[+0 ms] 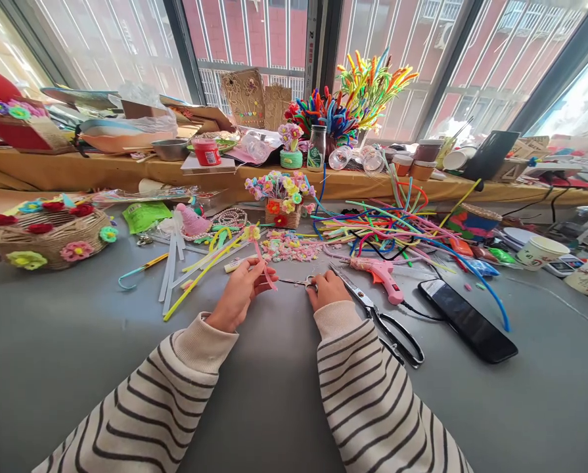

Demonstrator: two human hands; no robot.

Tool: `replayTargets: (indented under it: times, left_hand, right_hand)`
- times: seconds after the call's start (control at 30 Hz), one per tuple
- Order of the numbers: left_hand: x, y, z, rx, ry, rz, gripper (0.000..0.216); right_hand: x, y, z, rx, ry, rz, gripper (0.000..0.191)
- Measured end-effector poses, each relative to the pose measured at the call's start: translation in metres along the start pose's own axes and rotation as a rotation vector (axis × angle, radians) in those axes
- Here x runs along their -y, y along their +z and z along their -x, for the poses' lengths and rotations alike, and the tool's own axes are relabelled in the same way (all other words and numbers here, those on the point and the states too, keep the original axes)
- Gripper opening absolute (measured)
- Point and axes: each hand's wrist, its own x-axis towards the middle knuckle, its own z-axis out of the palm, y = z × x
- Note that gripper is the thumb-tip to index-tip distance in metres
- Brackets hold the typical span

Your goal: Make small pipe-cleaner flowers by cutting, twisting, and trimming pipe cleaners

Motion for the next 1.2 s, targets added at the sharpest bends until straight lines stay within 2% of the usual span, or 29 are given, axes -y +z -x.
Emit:
replayTargets:
  times: [0.2, 0.37, 0.5, 0.67, 0.83, 1.07, 1.2]
  left_hand:
    - [0.001, -0.001, 0.000, -0.023, 0.073, -0.081, 0.016]
    - [0.002, -0.001, -0.003, -0.095, 0.156, -0.145, 0.018]
    - [0.004, -0.002, -0.004, -0.115, 0.245, -0.155, 0.018]
    - [0.002, -0.001, -0.002, -0.008, 0.231, -0.049, 0.016]
    - [-0.001, 0.002, 0.001, 0.038, 0.248, 0.005, 0.016]
    - [0.004, -0.001, -0.001, 0.199, 0.317, -0.117, 0.016]
    - [0.006, -0.002, -0.002, 0.295, 0.299, -0.066, 0.022]
  right_hand:
    - [0.004, -0.004, 0.001, 0.132, 0.065, 0.023, 0.010]
    - [0.008, -0.012, 0.002, 0.181, 0.133, 0.031, 0.016]
    - [0.013, -0.020, 0.000, 0.342, 0.222, 0.053, 0.014]
    - [0.015, -0.023, -0.003, 0.441, 0.304, 0.096, 0.017]
    - [0.013, -0.019, -0.002, 0.390, 0.343, 0.101, 0.019]
    - [0.013, -0.021, -0.003, 0.435, 0.324, 0.083, 0.021]
    - [0.013, -0.019, 0.000, 0.408, 0.320, 0.083, 0.018]
